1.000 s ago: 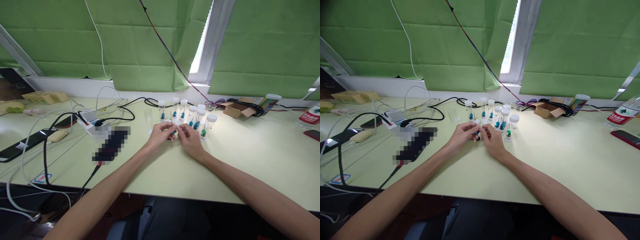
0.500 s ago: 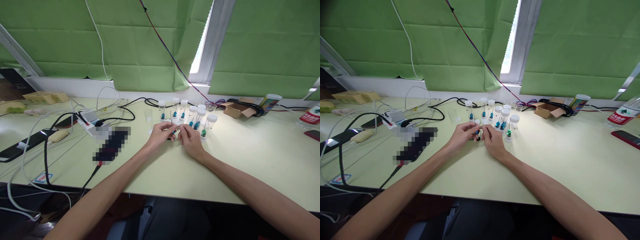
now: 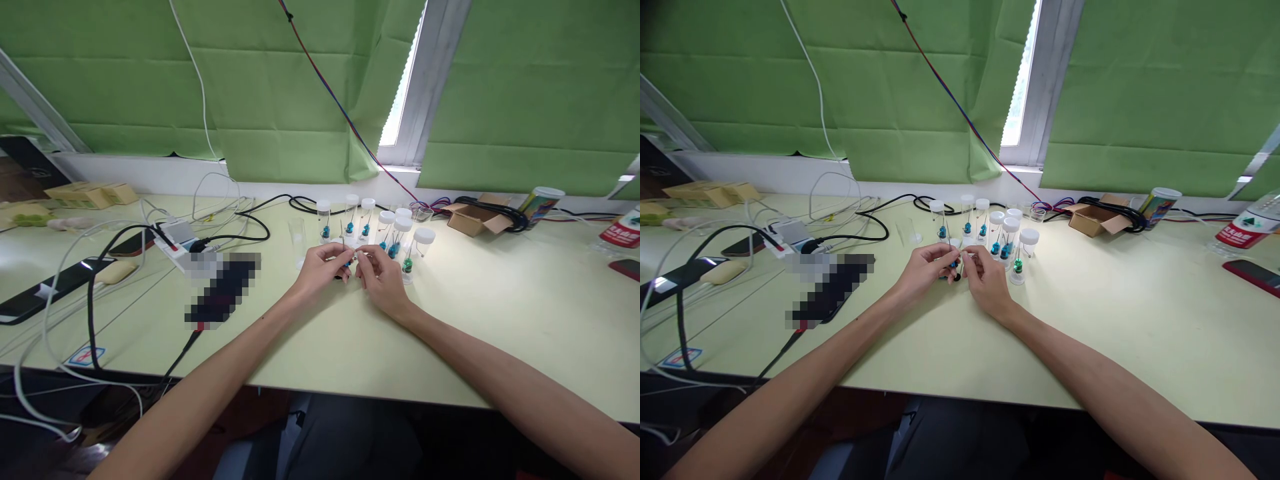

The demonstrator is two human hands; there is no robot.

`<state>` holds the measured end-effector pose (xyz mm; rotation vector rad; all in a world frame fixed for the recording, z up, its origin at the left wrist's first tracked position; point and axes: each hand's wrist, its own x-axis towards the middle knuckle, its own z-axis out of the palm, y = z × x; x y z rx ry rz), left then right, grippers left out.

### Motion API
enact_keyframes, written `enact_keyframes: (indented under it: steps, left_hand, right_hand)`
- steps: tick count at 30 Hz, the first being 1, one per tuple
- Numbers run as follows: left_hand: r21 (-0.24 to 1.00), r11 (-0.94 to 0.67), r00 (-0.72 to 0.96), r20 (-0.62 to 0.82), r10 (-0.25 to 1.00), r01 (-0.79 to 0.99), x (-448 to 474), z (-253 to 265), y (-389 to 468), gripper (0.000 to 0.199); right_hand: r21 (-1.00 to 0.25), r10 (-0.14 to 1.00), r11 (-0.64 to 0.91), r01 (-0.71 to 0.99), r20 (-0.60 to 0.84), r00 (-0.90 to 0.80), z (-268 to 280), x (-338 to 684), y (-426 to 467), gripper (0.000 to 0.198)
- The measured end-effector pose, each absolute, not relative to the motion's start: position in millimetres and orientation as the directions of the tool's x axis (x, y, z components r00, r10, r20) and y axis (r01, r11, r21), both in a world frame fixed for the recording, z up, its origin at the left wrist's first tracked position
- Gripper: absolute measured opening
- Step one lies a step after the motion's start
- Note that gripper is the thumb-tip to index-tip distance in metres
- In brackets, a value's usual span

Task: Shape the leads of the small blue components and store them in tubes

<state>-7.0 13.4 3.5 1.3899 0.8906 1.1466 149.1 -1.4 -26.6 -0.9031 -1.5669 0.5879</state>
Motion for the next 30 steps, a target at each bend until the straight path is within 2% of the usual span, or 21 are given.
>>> enact_keyframes:
  steps: [30]
  left_hand:
    - [0.987, -0.144, 0.291, 0.158, 0.944, -0.067, -5.9, 5.7, 11.3, 0.029]
  right_hand:
    - [-0.784, 0.815, 0.571, 0.244, 0.578, -0.05, -22.7, 148.7, -3.1, 0.027]
